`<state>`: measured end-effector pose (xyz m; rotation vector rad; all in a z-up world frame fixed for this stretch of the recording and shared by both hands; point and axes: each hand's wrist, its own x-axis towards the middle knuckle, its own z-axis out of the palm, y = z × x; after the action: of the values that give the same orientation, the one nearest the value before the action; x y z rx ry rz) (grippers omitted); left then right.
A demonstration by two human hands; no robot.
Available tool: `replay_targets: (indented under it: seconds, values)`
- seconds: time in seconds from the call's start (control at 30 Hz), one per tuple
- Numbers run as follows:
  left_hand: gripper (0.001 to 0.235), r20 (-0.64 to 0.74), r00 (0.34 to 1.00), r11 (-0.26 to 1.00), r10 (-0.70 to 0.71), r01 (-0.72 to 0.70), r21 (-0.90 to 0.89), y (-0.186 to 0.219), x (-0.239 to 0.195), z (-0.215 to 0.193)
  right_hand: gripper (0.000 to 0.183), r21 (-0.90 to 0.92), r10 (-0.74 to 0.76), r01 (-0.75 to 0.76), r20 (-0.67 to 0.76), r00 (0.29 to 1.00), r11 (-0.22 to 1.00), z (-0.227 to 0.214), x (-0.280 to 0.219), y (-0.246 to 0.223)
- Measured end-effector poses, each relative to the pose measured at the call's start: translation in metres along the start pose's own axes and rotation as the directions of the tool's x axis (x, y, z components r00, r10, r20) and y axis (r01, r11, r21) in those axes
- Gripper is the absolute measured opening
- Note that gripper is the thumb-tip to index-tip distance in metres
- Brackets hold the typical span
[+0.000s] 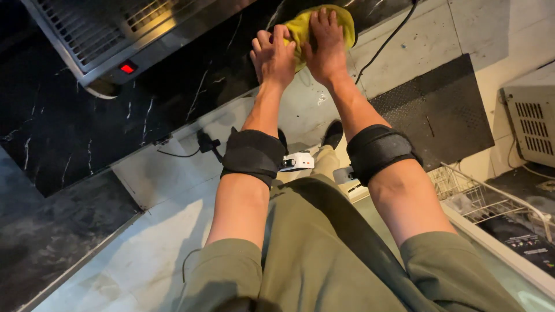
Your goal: The person wipes a black marble countertop with a yellow cloth using both hands. They move the cloth back and forth across the surface, covering different sections of the counter in a coffee shop setting.
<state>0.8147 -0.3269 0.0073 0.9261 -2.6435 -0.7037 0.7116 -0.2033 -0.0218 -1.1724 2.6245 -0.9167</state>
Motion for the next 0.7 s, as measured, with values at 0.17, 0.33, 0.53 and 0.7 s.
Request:
replay_targets:
  seconds: [0.17,0.33,0.53,0.7]
  values:
    - [0.034,0.04,0.999,0.999,-0.01,0.012,-0.052,-0.019,-0.006,-0.011,0.058,0.056,-0.056,0.069,-0.205,0.977,0.996,0.01,0.003,-0.008]
    - [0.035,0.005,1.0,0.998,0.03,-0.03,-0.057,-0.027,-0.016,-0.017,0.026,0.088,0.121,-0.11,-0.129,0.984,0.99,-0.018,0.023,-0.027]
    - [0.034,-0.016,0.999,0.997,0.031,-0.032,-0.064,-0.022,-0.016,-0.017,0.029,0.001,0.295,-0.298,-0.136,0.946,0.955,-0.007,0.042,-0.006]
    - [0.03,0.023,0.999,1.0,0.024,-0.024,-0.003,-0.012,-0.012,-0.025,0.044,-0.067,0.352,-0.357,-0.073,0.933,0.932,-0.012,0.048,-0.004]
